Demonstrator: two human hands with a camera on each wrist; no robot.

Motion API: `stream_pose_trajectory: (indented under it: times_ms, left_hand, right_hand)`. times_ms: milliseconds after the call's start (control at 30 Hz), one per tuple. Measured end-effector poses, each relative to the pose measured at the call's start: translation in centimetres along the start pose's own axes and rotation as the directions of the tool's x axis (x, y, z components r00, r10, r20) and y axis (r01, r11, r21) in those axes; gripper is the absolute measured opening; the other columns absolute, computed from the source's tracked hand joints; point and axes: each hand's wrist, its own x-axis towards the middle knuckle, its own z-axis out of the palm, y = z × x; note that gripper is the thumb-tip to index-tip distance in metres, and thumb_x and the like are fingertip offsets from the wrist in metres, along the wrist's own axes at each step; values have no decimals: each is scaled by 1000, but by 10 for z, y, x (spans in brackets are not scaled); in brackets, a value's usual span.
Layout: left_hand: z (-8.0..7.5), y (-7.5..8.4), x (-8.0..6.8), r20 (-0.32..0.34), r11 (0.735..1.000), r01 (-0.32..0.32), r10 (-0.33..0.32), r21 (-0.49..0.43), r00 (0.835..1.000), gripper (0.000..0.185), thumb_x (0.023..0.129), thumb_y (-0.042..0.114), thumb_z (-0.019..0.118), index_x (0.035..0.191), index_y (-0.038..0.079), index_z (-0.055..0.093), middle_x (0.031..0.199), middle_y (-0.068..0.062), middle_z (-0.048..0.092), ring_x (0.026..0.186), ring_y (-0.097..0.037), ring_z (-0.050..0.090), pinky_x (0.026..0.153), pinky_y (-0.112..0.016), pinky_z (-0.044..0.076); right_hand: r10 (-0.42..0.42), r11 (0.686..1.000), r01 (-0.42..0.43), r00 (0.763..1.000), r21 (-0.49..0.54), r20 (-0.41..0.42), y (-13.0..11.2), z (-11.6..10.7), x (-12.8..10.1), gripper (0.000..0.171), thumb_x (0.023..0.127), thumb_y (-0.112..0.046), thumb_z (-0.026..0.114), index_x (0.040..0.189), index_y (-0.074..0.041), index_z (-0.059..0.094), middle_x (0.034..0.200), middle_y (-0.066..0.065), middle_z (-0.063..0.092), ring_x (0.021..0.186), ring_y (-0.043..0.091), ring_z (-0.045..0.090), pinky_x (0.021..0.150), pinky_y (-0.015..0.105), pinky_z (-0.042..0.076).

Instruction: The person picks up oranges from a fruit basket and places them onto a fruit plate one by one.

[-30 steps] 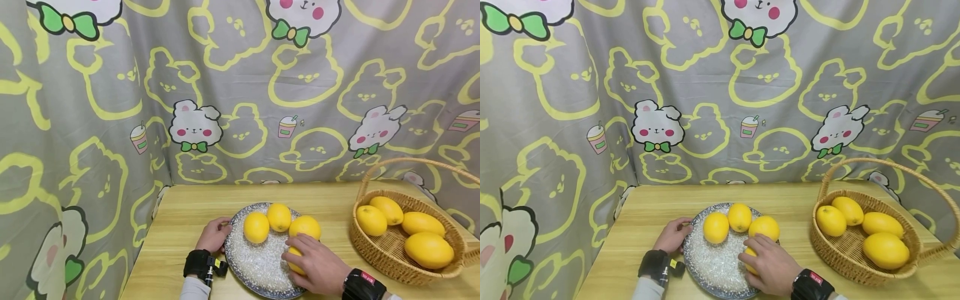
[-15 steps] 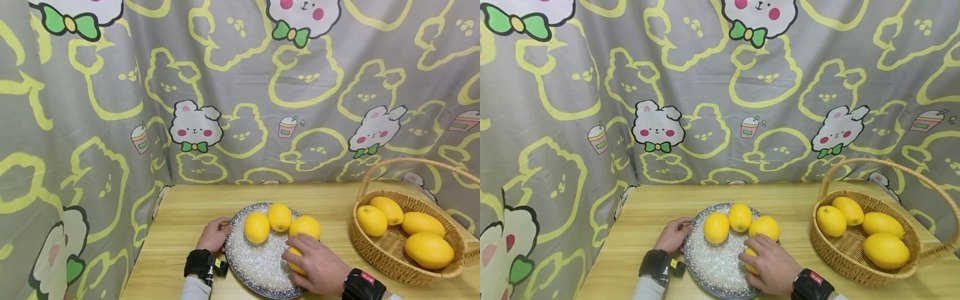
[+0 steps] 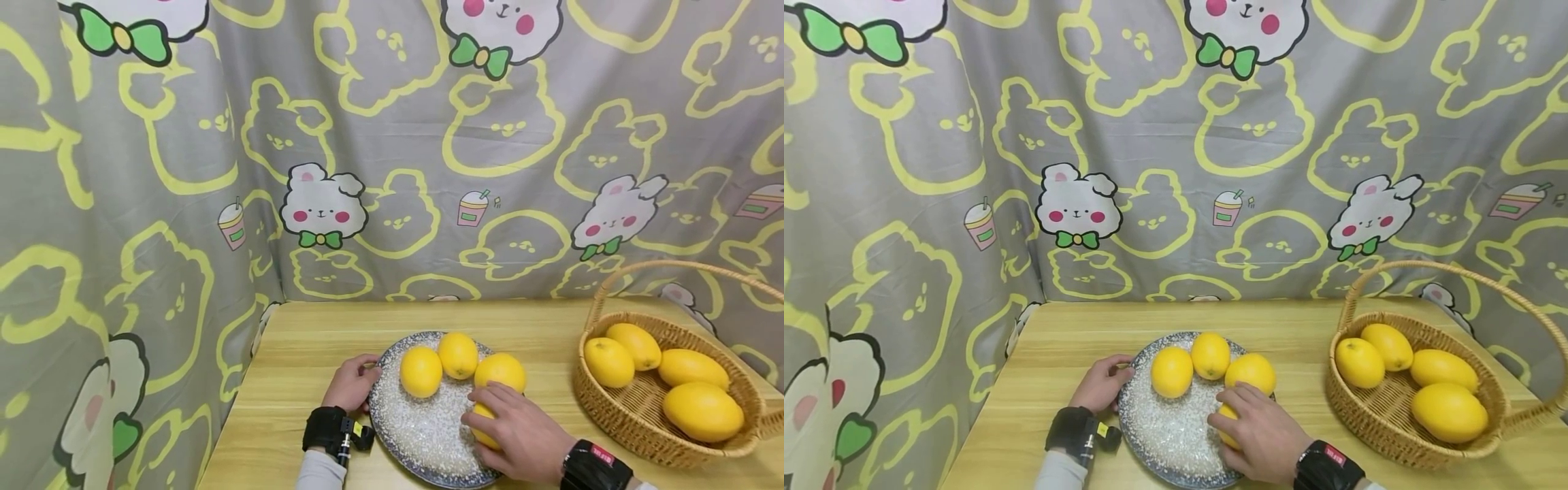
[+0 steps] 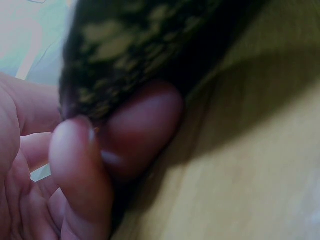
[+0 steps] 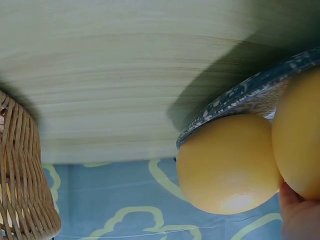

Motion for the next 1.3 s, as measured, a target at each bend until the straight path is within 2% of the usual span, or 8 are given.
stream_pose_trajectory:
  times_ms: [133,367,667,900,1300]
  left_hand:
    - [0,0,0,0,1000,1,-1,2,1000,37,105,24,59,139,12,64,92,-8,68,45,-11,51,43,-26,52]
    - [0,3,-1,1,1000,4,-4,0,1000,37,105,23,59,139,11,64,89,-7,67,45,-11,51,43,-25,50]
    - [1,2,0,0,1000,-7,7,6,1000,37,104,23,59,139,11,64,87,-6,67,44,-11,51,42,-25,50]
    - [0,2,-2,-2,1000,-4,4,8,1000,37,104,24,60,139,11,64,89,-8,67,45,-11,51,43,-27,52]
    - [0,3,-3,-2,1000,-10,10,7,1000,37,104,24,61,139,11,64,90,-8,65,46,-11,50,44,-28,53]
  right_hand:
    - [-6,1000,6,1000,5,0,0,0,0,37,81,-37,85,115,-31,71,121,-1,67,110,17,65,99,46,59]
    - [1,1000,-1,1000,-2,-23,0,0,-2,44,77,-38,87,118,-31,72,125,0,69,114,15,64,99,40,58]
    - [-4,1000,4,1000,-15,7,2,-6,-5,58,79,-43,85,132,-29,67,133,0,67,121,16,62,98,39,59]
    - [10,1000,-9,999,-25,36,3,-10,-6,56,85,-49,81,135,-31,65,138,0,65,126,17,60,100,41,58]
    - [57,998,-56,998,-20,40,4,-18,-9,56,88,-55,76,137,-30,64,142,-3,61,130,20,59,101,43,57]
